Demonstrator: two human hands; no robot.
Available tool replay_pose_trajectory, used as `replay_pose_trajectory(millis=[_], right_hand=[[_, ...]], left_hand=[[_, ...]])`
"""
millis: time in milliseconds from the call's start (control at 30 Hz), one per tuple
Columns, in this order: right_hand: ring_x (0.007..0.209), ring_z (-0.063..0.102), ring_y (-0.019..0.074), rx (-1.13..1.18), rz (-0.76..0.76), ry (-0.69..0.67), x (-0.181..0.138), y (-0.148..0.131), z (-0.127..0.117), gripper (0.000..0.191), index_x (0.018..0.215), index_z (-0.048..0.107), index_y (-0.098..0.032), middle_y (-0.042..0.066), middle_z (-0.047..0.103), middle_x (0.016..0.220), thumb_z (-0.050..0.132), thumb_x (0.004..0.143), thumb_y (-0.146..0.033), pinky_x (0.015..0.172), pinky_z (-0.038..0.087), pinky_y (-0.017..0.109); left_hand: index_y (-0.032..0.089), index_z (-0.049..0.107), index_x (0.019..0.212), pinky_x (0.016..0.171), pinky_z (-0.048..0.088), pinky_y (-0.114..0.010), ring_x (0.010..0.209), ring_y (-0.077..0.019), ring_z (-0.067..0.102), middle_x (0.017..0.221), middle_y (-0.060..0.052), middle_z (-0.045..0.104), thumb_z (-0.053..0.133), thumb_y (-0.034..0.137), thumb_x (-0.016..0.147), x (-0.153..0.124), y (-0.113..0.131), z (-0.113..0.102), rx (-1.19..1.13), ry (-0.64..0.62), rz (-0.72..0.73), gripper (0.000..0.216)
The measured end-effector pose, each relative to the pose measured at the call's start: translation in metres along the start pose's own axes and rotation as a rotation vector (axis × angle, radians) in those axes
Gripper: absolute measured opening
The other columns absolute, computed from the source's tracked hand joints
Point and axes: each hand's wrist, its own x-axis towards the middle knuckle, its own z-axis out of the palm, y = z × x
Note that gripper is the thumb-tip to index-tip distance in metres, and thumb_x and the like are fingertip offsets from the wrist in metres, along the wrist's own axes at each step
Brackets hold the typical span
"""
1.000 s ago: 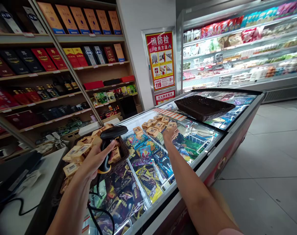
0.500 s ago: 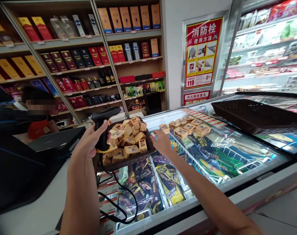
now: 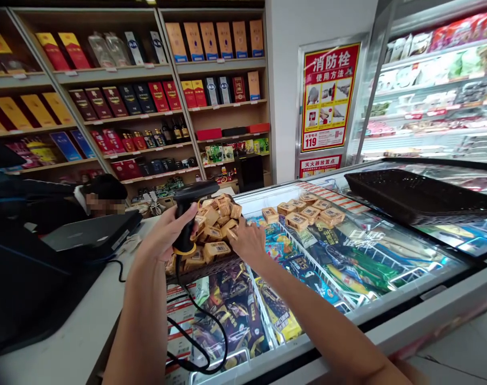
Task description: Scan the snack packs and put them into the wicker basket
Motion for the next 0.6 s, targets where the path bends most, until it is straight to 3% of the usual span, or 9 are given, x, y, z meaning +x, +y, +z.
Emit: replay_pose_trajectory(millis=[133,267,433,600], right_hand=[[0.094,0.068,0.0282,0.714,0.208,0.082,0.019,0.042,-0.015,0.054,0.138,0.045,-0.022,0.010,0.069,0.106,0.052,0.089,-0.044,0.077,0.054,0.041],[0.085,0.067,0.0197,1.434,0.257,0.151,0.034,0.095,-0.018,0.036,0.113,0.056,-0.027,0.002,0.067,0.104,0.062,0.082,-0.044,0.067,0.058,0.034],[0.080,0.068,0.0161,1.760,0.314,0.194,0.040,0.134,-0.005,0.044,0.101,0.060,-0.026,0.000,0.072,0.092,0.086,0.065,-0.026,0.070,0.059,0.030],[0.097,0.071,0.0180,1.888,0.316,0.252,0.044,0.145,0.000,0.050,0.094,0.056,-0.027,-0.003,0.073,0.093,0.089,0.060,-0.014,0.090,0.061,0.036]], left_hand=[[0.021,0.049,0.083,0.046,0.036,-0.018,0.051,-0.0096,0.050,0.056,0.004,0.054,0.079,0.065,0.067,0.002,-0.001,0.006,0.025,-0.006,0.017,0.056],[0.021,0.048,0.084,0.046,0.037,-0.019,0.051,-0.0100,0.050,0.058,0.005,0.054,0.077,0.066,0.070,0.007,-0.006,0.016,0.056,-0.049,0.013,0.055],[0.021,0.050,0.089,0.046,0.036,-0.018,0.054,-0.0113,0.052,0.059,0.005,0.055,0.076,0.063,0.072,0.013,-0.016,0.035,0.122,-0.130,-0.015,0.052],[0.021,0.050,0.088,0.042,0.031,-0.018,0.050,-0.0092,0.047,0.060,0.004,0.057,0.072,0.063,0.077,0.013,-0.018,0.049,0.195,-0.188,-0.029,0.049]])
